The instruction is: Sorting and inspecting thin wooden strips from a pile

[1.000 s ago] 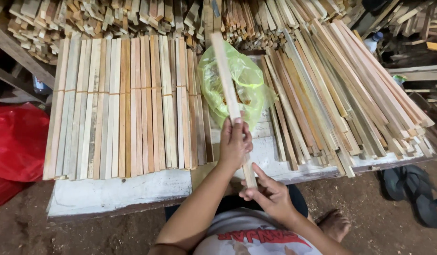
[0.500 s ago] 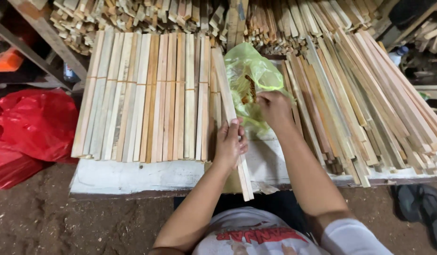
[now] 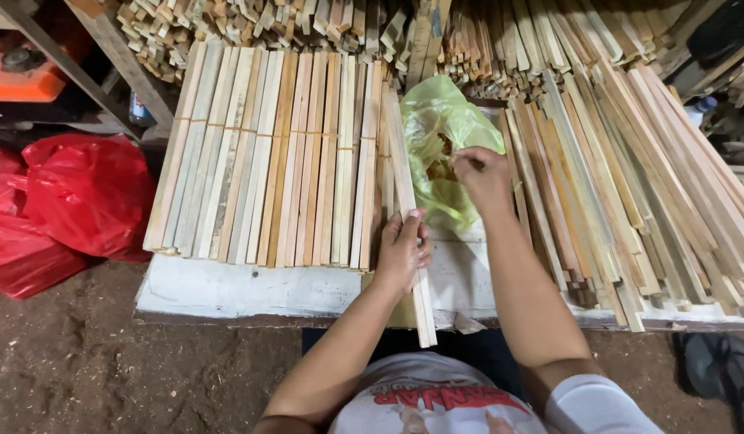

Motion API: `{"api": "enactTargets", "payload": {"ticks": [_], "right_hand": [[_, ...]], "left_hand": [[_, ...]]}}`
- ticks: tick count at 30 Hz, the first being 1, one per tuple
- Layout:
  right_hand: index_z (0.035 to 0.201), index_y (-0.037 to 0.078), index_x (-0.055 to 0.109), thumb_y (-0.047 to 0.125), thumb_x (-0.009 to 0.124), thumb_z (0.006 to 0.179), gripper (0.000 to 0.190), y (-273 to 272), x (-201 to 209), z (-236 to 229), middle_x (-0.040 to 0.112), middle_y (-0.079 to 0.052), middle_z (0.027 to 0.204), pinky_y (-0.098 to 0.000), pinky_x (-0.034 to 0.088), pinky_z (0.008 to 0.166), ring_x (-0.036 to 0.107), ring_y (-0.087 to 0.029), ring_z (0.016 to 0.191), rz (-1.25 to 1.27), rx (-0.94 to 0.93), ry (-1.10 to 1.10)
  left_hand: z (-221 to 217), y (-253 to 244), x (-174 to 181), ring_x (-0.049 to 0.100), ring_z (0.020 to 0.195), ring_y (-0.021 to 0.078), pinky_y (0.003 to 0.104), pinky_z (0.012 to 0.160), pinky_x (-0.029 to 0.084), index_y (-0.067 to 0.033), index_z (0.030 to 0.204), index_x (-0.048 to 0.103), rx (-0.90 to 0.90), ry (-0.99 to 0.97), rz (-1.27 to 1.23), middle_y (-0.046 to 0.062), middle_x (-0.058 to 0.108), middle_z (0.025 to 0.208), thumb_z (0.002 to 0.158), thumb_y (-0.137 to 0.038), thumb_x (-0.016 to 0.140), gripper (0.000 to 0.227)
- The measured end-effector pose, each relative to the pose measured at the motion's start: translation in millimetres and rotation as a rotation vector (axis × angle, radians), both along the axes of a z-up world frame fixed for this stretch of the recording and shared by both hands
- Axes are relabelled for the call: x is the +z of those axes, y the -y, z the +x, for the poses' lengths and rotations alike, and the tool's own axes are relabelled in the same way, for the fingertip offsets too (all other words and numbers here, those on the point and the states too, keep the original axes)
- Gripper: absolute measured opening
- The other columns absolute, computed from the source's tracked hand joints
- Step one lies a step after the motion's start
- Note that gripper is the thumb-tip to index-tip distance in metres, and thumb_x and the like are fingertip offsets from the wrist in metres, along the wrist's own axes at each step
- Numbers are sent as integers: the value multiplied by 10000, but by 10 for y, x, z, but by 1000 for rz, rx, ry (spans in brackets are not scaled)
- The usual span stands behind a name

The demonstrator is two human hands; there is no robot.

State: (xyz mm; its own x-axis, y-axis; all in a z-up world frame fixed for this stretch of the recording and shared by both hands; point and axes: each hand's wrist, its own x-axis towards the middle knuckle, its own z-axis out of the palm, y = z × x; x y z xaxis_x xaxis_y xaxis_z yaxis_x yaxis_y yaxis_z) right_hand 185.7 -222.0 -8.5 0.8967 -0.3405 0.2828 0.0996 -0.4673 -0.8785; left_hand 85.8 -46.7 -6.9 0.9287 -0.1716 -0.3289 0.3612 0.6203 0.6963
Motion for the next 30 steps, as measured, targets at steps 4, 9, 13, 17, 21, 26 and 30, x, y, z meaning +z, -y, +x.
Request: {"api": "enactTargets", "payload": {"ticks": [4,9,13,17,21,26,30], "right_hand": [[947,69,779,44,771,817,132,48,215,-159,689,-91,803,-232,601,666,671,-147,743,458,74,-64],[965,30,735,35,783,839,135,76,287,-523,657,-54,784,-255,612,766,694,-153,707,751,203,-143],[913,36,741,30,785,840,86,-28,289,-795,639,-46,772,-272,562,768,652,-159,725,743,292,-161],[917,-3,730,11,767,859,70,-17,132,-891,646,-64,794,-307,557,812,663,-166,777,687,331,-156],[912,6,663,58,660,896,54,-3,97,-910,592,-73,763,-285,521,800,620,-175,756,857,380,-163],[960,71,611,153,554,910,112,72,-59,-872,664,-105,875,-330,484,839,663,-246,860,1141,485,-174],[1027,126,532,197,531,942,111,192,-501,-830,555,-14,869,-270,446,724,531,-118,710,1246,511,-179]], "left_hand": [[24,62,-112,401,401,97,223,292,329,-105,1067,594,-9,16,13,21,512,709,1025,-235,627,140],[16,110,-2,415,363,69,225,272,337,-79,1136,596,49,117,83,27,568,749,901,-167,803,325],[79,234,-47,440,409,41,178,290,327,-77,1156,591,78,143,113,45,660,891,874,-99,800,352],[55,294,-24,449,409,46,182,285,321,-60,1185,575,64,133,134,61,680,916,872,-69,781,374],[35,298,-29,455,394,53,201,275,316,-32,1164,572,56,102,161,71,687,897,879,-48,744,332],[15,273,49,441,413,47,188,288,324,-76,1177,567,98,73,133,52,635,888,876,-22,723,343],[-32,253,53,430,421,49,187,299,335,-90,1185,565,69,66,132,72,635,889,860,-22,723,367]]}}
